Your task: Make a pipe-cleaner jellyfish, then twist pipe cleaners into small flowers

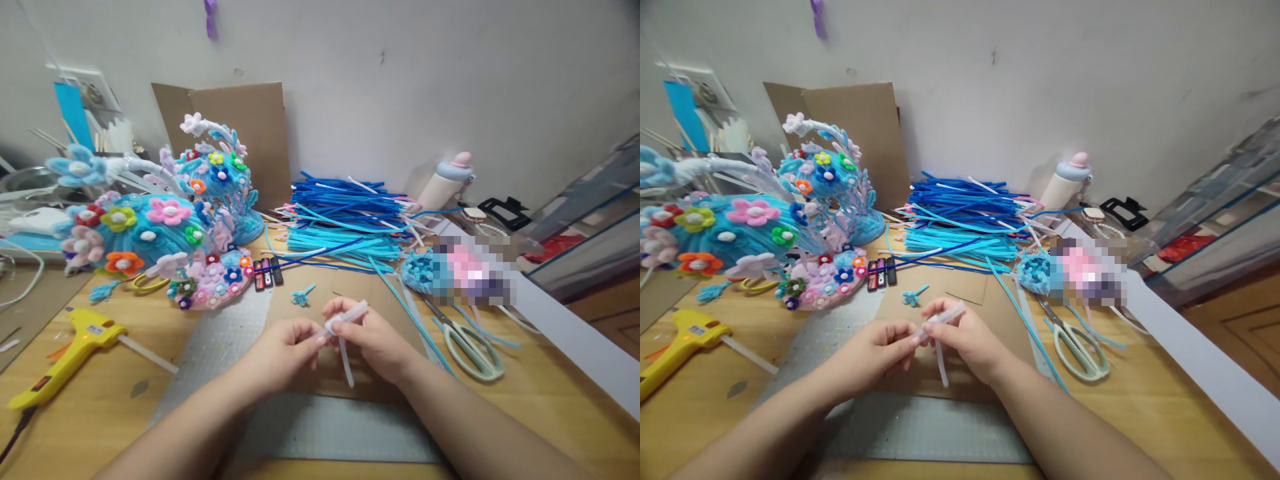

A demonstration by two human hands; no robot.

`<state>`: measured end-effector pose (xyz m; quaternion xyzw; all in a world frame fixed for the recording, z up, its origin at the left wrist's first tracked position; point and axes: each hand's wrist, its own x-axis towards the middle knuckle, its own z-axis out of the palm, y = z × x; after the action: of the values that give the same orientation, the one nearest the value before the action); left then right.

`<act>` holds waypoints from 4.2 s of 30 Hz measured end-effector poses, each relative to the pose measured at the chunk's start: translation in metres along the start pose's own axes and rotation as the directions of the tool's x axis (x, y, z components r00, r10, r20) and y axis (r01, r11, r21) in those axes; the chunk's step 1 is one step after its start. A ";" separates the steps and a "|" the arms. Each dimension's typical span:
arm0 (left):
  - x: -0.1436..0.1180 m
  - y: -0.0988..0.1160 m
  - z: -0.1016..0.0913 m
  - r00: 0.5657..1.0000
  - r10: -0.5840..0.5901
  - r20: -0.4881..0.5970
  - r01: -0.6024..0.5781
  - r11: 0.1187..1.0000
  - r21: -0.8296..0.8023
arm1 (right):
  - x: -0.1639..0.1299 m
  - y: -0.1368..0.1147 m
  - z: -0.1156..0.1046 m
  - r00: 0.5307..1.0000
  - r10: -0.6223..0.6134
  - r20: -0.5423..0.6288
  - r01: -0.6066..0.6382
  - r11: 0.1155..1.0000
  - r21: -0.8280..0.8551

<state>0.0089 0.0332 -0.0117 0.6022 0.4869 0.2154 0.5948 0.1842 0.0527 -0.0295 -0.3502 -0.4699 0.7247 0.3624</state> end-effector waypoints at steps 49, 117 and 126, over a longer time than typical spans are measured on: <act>0.006 -0.006 0.002 0.953 0.129 -0.273 -0.244 0.861 -0.447 | -0.003 0.008 0.018 0.988 0.136 0.069 -0.153 0.909 0.387; 0.007 -0.006 0.004 0.975 0.060 -0.216 -0.186 0.753 -0.631 | -0.008 -0.012 0.011 0.960 -0.244 -0.140 0.175 0.908 -0.381; 0.003 -0.001 0.002 0.993 0.084 -0.078 -0.114 0.687 -0.717 | -0.003 0.000 0.002 0.999 0.032 -0.041 -0.026 0.990 0.142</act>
<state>0.0114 0.0343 -0.0134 0.3421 0.3415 0.4323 0.7612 0.1842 0.0497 -0.0287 -0.3459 -0.4044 0.7536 0.3859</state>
